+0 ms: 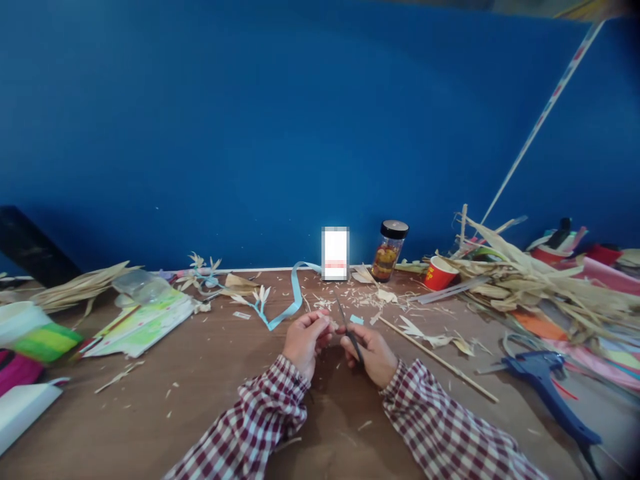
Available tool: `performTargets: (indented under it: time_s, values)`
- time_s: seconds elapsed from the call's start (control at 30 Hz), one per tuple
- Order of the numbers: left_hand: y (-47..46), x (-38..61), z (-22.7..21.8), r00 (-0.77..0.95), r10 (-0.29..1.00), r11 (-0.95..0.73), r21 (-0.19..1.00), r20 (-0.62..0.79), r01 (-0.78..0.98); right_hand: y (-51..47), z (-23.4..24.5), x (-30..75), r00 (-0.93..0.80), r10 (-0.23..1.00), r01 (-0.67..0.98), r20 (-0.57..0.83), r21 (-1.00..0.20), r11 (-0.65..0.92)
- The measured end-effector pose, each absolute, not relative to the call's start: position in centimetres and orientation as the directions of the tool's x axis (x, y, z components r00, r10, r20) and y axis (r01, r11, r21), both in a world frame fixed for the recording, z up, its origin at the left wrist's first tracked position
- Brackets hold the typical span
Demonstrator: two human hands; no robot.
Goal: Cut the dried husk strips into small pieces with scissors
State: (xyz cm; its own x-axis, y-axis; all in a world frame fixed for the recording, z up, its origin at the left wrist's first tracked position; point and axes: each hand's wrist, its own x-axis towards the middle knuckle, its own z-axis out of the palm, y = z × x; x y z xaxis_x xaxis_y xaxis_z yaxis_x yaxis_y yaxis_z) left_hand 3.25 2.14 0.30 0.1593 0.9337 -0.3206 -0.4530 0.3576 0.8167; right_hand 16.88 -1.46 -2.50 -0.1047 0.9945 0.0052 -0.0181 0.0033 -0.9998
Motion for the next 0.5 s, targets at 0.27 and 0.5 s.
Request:
performTargets:
  time_s: [0.27,0.5]
  values:
    - [1.87,3.63,-0.08,0.192,0.907,0.421,0.79,-0.375,-0.446,-1.0,-2.36,17.25,0.061,0.996,-0.113,0.063,-0.991,0.07]
    - [1.59,4.04,-0.62,0.163,0.929,0.369,0.877,-0.333,-0.307,-0.65,-2.72,17.51,0.12,0.988,-0.14,0.092,-0.984,0.109]
